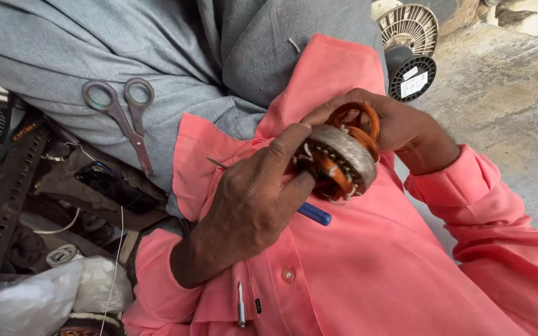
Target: Repairing a fan motor by winding copper coils and preparing components with scissors and sandpaper.
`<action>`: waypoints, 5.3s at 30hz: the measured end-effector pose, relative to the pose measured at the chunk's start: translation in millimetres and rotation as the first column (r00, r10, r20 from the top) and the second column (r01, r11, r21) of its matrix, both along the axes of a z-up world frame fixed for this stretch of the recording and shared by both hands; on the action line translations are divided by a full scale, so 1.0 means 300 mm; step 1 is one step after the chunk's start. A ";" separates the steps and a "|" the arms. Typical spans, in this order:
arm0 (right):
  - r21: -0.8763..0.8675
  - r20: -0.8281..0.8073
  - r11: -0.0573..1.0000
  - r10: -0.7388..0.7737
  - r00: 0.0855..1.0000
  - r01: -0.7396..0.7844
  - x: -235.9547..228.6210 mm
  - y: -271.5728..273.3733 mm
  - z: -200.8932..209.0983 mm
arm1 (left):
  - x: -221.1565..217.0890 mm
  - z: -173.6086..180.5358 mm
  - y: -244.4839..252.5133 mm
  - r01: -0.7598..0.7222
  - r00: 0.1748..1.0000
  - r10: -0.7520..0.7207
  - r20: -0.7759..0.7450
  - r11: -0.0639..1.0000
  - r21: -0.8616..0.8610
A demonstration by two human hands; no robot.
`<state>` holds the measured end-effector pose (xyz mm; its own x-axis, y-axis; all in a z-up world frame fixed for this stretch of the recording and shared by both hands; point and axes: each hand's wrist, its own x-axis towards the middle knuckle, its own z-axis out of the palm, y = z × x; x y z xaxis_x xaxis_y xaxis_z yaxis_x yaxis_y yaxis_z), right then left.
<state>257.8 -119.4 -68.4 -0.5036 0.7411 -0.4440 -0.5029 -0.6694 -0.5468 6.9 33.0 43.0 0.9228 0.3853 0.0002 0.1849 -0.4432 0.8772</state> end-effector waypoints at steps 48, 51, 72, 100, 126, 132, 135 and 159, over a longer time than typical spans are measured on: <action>0.027 -0.101 0.994 -0.100 0.990 0.103 -0.050 0.083 0.054 | -0.026 -0.018 -0.008 0.079 0.994 -0.067 0.088 0.986 -0.146; 0.029 -0.078 0.995 -0.096 0.992 0.099 -0.056 0.067 0.058 | -0.019 0.007 0.014 0.140 0.986 -0.140 0.095 0.990 0.002; -0.090 -0.076 0.982 -0.174 0.982 0.167 -0.069 0.042 0.068 | -0.022 0.013 0.024 0.217 0.972 -0.233 0.029 0.938 0.269; 0.085 0.063 0.911 -0.410 0.910 0.404 -0.103 0.017 0.130 | -0.030 -0.031 0.144 0.095 0.970 -0.112 0.218 0.991 0.089; -0.267 0.148 0.816 -0.492 0.858 0.513 -0.064 0.039 0.107 | -0.269 -0.166 0.093 -0.193 0.755 0.290 -0.588 0.956 0.222; -0.371 0.045 0.745 -0.582 0.812 0.554 -0.071 0.049 0.099 | -0.229 -0.135 0.153 -0.160 0.749 0.251 -0.613 0.967 0.199; -0.319 0.061 0.778 -0.553 0.831 0.542 -0.071 0.024 0.093 | -0.236 -0.131 0.155 -0.153 0.749 0.278 -0.602 0.956 0.251; 0.041 0.564 0.914 -0.355 0.746 0.404 -0.089 0.025 0.004 | -0.227 -0.213 0.880 -0.595 0.791 0.604 0.097 0.723 0.350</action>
